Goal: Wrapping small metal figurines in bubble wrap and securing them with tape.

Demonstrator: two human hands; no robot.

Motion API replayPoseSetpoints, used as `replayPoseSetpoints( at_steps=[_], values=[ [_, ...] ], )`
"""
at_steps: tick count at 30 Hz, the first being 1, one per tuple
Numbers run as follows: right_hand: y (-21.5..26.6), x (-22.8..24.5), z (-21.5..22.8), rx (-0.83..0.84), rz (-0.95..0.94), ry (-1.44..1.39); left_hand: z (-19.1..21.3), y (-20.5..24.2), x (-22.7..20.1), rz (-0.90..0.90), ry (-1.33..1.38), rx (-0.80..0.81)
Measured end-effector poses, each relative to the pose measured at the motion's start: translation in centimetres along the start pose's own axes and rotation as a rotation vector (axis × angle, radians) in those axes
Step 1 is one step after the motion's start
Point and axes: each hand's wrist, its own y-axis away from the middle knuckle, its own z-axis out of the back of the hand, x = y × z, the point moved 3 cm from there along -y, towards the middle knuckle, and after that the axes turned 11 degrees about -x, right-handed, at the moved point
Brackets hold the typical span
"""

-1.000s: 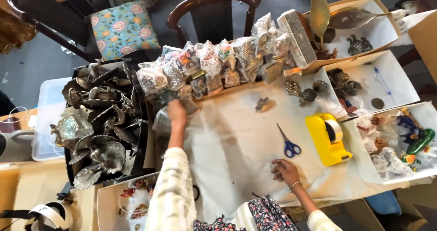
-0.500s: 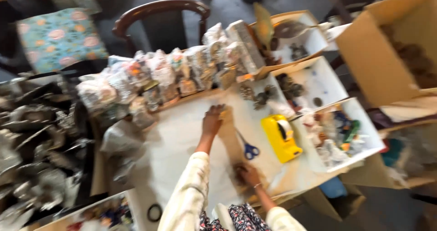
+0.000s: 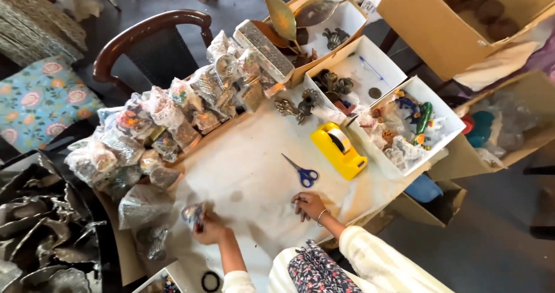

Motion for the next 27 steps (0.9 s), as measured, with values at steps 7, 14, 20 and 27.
replayPoseSetpoints(
  at_steps=[7,14,20,27],
  values=[
    [-0.4,-1.1,0.0,0.014,0.001,-0.002,1.6,0.2,-5.8,0.296,0.375,0.483],
    [-0.1,0.4,1.1,0.160,-0.068,-0.035,7.8,6.8,-6.3,-0.713,-0.297,0.531],
    [0.1,6.2,3.7,0.162,0.530,0.482,11.9,15.6,-9.7,-0.835,-0.773,0.542],
    [-2.6,21.5,12.2,-0.633,0.986,0.501,2.8,29.2,-5.0,-0.857,-0.676,0.657]
  ],
)
